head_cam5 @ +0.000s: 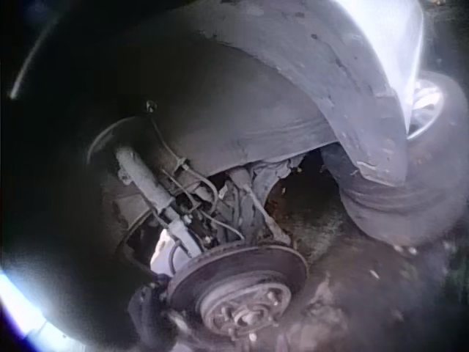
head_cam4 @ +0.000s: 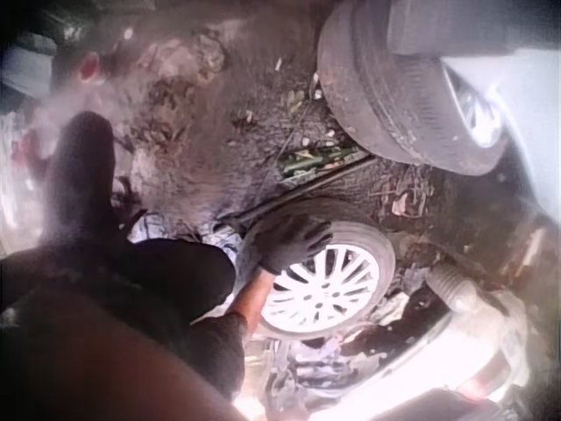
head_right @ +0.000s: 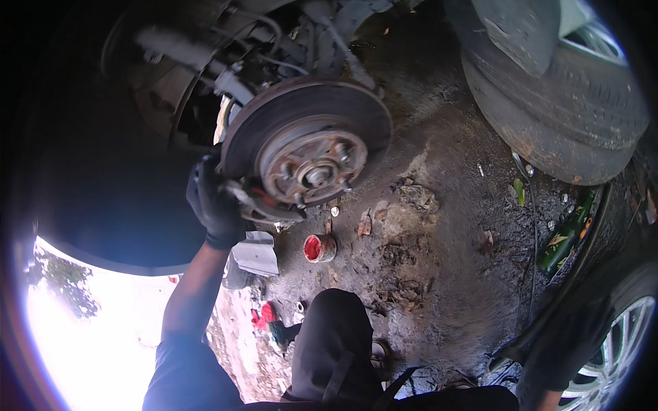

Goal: The person puts on black gloves and works on a white car with the hood open. They lift a tire and wheel assembly and mount it onto the front hub of the car. They then hand-tighten the lug nuts onto the wheel studs and place a green tool case on the ground.

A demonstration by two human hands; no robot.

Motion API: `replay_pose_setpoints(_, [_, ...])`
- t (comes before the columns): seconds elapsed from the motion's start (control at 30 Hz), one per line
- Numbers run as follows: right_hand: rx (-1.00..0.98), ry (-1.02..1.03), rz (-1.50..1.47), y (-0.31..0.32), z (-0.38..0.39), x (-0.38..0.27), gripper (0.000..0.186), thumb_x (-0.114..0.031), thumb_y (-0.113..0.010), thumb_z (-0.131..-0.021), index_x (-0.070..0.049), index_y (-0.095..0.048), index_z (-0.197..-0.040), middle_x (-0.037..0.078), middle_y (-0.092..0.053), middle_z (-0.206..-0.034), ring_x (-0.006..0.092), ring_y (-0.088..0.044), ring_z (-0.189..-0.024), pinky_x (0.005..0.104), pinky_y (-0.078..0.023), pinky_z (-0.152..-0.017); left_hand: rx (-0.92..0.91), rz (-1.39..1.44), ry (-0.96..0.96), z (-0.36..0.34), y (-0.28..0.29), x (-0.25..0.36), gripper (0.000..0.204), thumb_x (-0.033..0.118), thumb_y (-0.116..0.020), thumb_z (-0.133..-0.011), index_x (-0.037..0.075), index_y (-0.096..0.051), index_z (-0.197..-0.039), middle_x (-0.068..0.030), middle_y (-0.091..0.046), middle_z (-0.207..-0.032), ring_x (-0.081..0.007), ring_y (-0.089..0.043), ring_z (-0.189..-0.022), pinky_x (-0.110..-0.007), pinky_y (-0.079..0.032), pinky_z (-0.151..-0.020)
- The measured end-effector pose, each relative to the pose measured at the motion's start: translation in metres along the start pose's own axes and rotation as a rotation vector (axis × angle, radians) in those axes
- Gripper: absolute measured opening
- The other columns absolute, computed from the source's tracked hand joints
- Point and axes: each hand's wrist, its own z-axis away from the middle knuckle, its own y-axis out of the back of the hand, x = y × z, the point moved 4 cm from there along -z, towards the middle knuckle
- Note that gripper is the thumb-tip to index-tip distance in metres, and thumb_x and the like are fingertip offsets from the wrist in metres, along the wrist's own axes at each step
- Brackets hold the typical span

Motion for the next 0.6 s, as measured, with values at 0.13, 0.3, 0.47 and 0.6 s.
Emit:
replay_pose_setpoints(0.13, [0.009, 0.024, 0.046, -0.023, 0.026, 0.031, 0.045, -0.021, -0.051, -0.097, -0.002, -0.047, -0.137, 0.025, -0.043, -0.146, 0.0462, -0.039, -0.135, 0.0526, -0.032, -0.114, 0.098, 0.321, 0.179, -0.006, -0.003, -0.004, 0.022, 0.005, -0.052, -0.092, -0.008, -0.06, -0.109, -0.0185, -0.065, -0.099, -0.0294, -0.065, -0.085, -0.034, -0.051, -0.076])
replay_pose_setpoints(0.3, [-0.171, -0.114, -0.008, -0.042, 0.008, 0.034, 0.046, -0.017, -0.06, -0.09, -0.002, -0.052, -0.134, 0.023, -0.044, -0.146, 0.0438, -0.042, -0.134, 0.0491, -0.036, -0.11, 0.244, 0.666, 0.507, -0.01, -0.008, -0.006, 0.014, 0.008, -0.057, -0.09, -0.003, -0.064, -0.093, -0.0141, -0.064, -0.084, -0.0258, -0.061, -0.078, -0.036, -0.046, -0.071])
replay_pose_setpoints(0.47, [0.021, 0.087, -0.729, 0.025, -0.161, -0.129, 0.045, -0.009, -0.067, -0.088, -0.002, -0.055, -0.131, 0.023, -0.053, -0.136, 0.0367, -0.05, -0.128, 0.0425, -0.04, -0.106, 0.341, 0.588, 0.39, -0.004, -0.01, -0.012, 0.009, 0.009, -0.06, -0.085, 0.001, -0.064, -0.083, -0.0147, -0.064, -0.082, -0.0315, -0.058, -0.074, -0.041, -0.044, -0.07])
replay_pose_setpoints(0.6, [0.033, 0.2, -1.252, 0.093, -0.289, -0.26, 0.04, -0.014, -0.068, -0.09, -0.001, -0.058, -0.127, 0.021, -0.06, -0.128, 0.0304, -0.058, -0.12, 0.038, -0.044, -0.101, 0.331, 0.52, 0.386, -0.006, 0.001, -0.016, 0.009, 0.013, -0.062, -0.082, 0.004, -0.063, -0.08, -0.0132, -0.063, -0.079, -0.0336, -0.058, -0.075, -0.043, -0.043, -0.071])
